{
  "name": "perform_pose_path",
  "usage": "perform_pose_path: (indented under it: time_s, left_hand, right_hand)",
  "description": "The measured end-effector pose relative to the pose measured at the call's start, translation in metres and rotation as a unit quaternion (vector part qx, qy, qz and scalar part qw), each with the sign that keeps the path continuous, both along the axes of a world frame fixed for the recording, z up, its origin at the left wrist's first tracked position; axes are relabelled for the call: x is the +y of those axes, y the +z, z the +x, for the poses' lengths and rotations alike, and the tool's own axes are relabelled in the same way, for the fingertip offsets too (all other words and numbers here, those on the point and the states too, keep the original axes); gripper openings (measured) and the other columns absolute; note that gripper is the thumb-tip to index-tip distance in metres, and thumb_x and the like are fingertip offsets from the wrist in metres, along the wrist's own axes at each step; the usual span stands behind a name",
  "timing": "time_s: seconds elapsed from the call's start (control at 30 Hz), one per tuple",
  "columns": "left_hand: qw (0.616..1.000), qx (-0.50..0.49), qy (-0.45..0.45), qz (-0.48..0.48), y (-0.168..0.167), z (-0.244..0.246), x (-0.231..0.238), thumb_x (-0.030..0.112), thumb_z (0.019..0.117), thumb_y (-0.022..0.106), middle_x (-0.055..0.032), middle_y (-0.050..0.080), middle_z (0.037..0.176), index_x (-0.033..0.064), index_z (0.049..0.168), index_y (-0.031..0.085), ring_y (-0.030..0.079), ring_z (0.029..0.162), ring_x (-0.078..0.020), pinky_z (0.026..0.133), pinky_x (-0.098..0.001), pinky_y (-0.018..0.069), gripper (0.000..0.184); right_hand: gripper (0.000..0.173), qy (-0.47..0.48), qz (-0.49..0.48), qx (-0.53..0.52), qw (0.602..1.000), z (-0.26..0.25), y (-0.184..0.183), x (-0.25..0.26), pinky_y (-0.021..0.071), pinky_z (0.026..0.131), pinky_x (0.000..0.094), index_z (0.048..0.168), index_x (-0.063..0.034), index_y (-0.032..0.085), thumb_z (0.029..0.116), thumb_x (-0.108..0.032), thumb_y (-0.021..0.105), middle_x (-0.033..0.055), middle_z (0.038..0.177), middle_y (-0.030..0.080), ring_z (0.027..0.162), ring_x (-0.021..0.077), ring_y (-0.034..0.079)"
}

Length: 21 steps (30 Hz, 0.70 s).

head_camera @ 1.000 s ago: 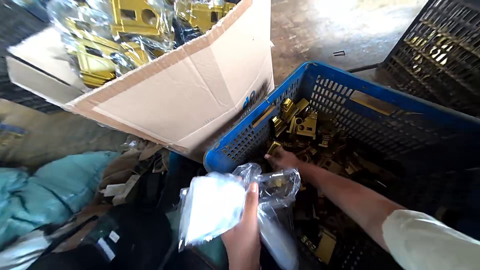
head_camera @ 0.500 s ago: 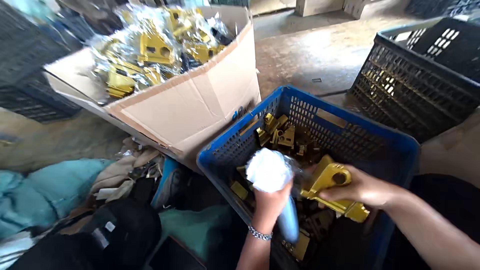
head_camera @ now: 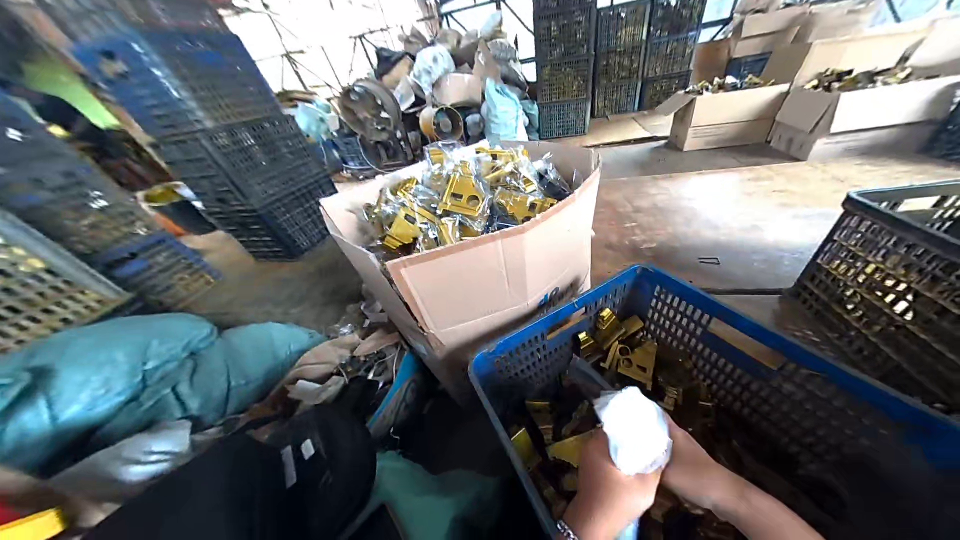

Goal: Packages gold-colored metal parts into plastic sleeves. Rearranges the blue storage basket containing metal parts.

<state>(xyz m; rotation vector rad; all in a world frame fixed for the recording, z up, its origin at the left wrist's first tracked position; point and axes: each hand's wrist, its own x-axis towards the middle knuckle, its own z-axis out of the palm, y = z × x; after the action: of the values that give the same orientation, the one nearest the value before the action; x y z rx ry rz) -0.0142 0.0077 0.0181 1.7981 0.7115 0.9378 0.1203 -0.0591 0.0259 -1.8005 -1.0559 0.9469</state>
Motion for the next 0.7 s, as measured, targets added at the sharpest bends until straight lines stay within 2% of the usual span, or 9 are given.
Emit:
perform_pose_path:
  time_s: [0.1, 0.2, 0.27, 0.33, 0.43, 0.47, 0.53, 0.6, 0.7]
  left_hand:
    - [0.992, -0.069, 0.103, -0.023, 0.002, 0.003, 0.014, 0.010, 0.0716, 0.088, -0.0180, 0.073, 0.103, -0.0164, 0.115, 0.061, 0.071, 0.098, -0.0116, 0.093, -0.0276, 0.0569, 0.057]
    - [0.997, -0.060, 0.046, 0.018, 0.015, -0.001, 0.003, 0.009, 0.0740, 0.086, -0.0192, 0.074, 0.100, -0.0167, 0.111, 0.065, 0.072, 0.096, -0.0140, 0.092, -0.0304, 0.0576, 0.050]
    - [0.998, -0.035, -0.054, -0.017, 0.019, -0.001, -0.018, 0.005, 0.0743, 0.086, -0.0201, 0.074, 0.101, -0.0176, 0.112, 0.064, 0.072, 0.097, -0.0148, 0.093, -0.0303, 0.0570, 0.049]
    - [0.989, -0.012, -0.056, -0.139, 0.026, -0.001, -0.019, 0.002, 0.0763, 0.085, -0.0191, 0.072, 0.107, -0.0163, 0.120, 0.059, 0.070, 0.101, -0.0129, 0.095, -0.0287, 0.0559, 0.054]
    - [0.959, -0.039, 0.014, -0.282, 0.038, -0.007, 0.003, 0.005, 0.0837, 0.080, -0.0144, 0.069, 0.108, -0.0102, 0.127, 0.055, 0.068, 0.100, -0.0119, 0.091, -0.0290, 0.0566, 0.052]
    - [0.951, -0.065, 0.026, -0.301, 0.043, -0.010, 0.007, 0.003, 0.0855, 0.077, -0.0123, 0.069, 0.106, -0.0093, 0.126, 0.054, 0.068, 0.096, -0.0104, 0.088, -0.0274, 0.0571, 0.048]
    - [0.941, -0.087, 0.034, -0.325, 0.048, -0.013, 0.010, 0.001, 0.0861, 0.074, -0.0101, 0.068, 0.102, -0.0079, 0.125, 0.052, 0.068, 0.091, -0.0100, 0.084, -0.0268, 0.0583, 0.046]
    - [0.942, -0.082, 0.033, -0.325, 0.044, -0.012, 0.006, -0.002, 0.0820, 0.076, -0.0113, 0.070, 0.099, -0.0088, 0.125, 0.053, 0.071, 0.086, -0.0111, 0.081, -0.0276, 0.0608, 0.049]
    - [0.963, -0.054, 0.005, -0.263, 0.037, -0.011, -0.001, -0.005, 0.0752, 0.082, -0.0137, 0.069, 0.111, -0.0133, 0.129, 0.051, 0.068, 0.100, -0.0064, 0.091, -0.0229, 0.0569, 0.063]
  right_hand:
    - [0.067, -0.038, 0.078, 0.178, 0.980, 0.002, 0.014, -0.001, 0.0565, 0.094, 0.0341, 0.142, 0.0011, 0.052, 0.0809, -0.012, 0.076, 0.0120, 0.125, 0.067, 0.110, 0.0160, 0.066]
    - [0.037, -0.123, 0.163, 0.095, 0.974, 0.001, 0.012, -0.002, 0.0574, 0.086, 0.0269, 0.121, -0.0011, 0.065, 0.0856, -0.012, 0.069, 0.0049, 0.108, 0.070, 0.097, 0.0087, 0.068]
    - [0.046, -0.088, 0.150, -0.084, 0.981, 0.007, 0.007, -0.007, 0.0548, 0.091, 0.0419, 0.118, 0.0064, 0.066, 0.0741, -0.007, 0.072, 0.0192, 0.111, 0.069, 0.103, 0.0256, 0.067]
    - [0.049, 0.020, -0.031, -0.208, 0.977, 0.025, 0.023, -0.015, 0.0480, 0.101, 0.0604, 0.122, 0.0090, 0.067, 0.0793, -0.009, 0.081, 0.0322, 0.120, 0.065, 0.114, 0.0461, 0.063]
    - [0.033, 0.185, -0.237, -0.277, 0.913, 0.052, 0.052, -0.019, 0.0453, 0.096, 0.0701, 0.112, 0.0050, 0.071, 0.0879, -0.017, 0.079, 0.0331, 0.114, 0.066, 0.111, 0.0530, 0.061]
    - [0.026, 0.179, -0.176, -0.293, 0.922, 0.055, 0.068, -0.025, 0.0478, 0.092, 0.0684, 0.105, 0.0049, 0.073, 0.0875, -0.014, 0.079, 0.0315, 0.107, 0.067, 0.105, 0.0513, 0.063]
    - [0.016, 0.061, 0.123, -0.329, 0.934, 0.060, 0.097, -0.036, 0.0577, 0.074, 0.0527, 0.095, 0.0027, 0.073, 0.0827, -0.007, 0.077, 0.0202, 0.091, 0.069, 0.081, 0.0349, 0.068]
    - [0.019, -0.051, 0.368, -0.246, 0.895, 0.063, 0.119, -0.030, 0.0620, 0.072, 0.0261, 0.110, -0.0058, 0.066, 0.0938, -0.014, 0.069, -0.0018, 0.102, 0.071, 0.080, 0.0064, 0.069]
    - [0.026, -0.095, 0.413, -0.098, 0.900, 0.045, 0.117, -0.020, 0.0638, 0.081, 0.0308, 0.125, -0.0094, 0.057, 0.1032, -0.023, 0.059, -0.0017, 0.117, 0.070, 0.091, 0.0111, 0.072]
